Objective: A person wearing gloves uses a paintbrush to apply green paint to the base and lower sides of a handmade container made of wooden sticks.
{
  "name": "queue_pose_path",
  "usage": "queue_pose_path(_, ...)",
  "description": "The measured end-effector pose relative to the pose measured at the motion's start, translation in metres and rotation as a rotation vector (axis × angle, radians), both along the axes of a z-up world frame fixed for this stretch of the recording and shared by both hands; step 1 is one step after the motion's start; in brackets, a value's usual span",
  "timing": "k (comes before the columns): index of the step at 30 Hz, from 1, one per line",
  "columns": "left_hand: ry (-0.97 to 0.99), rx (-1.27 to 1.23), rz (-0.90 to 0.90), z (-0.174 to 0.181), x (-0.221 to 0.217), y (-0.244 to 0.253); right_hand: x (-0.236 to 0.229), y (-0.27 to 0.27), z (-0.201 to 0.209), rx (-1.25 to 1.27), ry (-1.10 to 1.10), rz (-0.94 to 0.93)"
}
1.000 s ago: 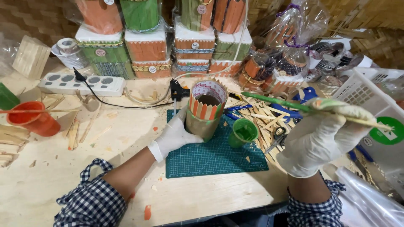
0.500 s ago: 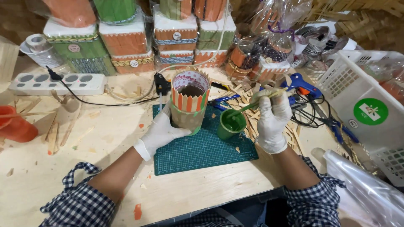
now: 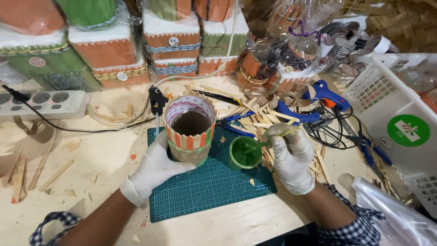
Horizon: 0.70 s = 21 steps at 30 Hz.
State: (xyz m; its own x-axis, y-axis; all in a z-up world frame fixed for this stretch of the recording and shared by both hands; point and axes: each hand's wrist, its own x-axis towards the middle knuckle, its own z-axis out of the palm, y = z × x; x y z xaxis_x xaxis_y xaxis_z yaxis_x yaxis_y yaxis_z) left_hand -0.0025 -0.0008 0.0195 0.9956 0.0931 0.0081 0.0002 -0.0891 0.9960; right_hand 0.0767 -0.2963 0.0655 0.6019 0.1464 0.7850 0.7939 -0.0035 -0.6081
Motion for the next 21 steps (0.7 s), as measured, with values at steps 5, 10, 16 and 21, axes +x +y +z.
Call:
queue_pose_path(5,-0.023,0.002,-0.012,-0.008,0.003,0.007,0.005,0.003,-0.005,-0.066,-0.034,-0.048)
queue_pose_path(10,-0.016,0.012,0.001,-0.002,0.005,0.003,0.006,0.009,-0.013,-0.052,0.005,-0.035)
queue_pose_path(16,-0.052,0.007,0.009,-0.010,0.005,0.006,0.004,0.018,-0.006,-0.087,0.022,0.007)
queue_pose_path(21,-0.058,-0.044,0.001,-0.011,0.006,0.006,0.002,0.017,-0.004,-0.100,0.058,-0.007)
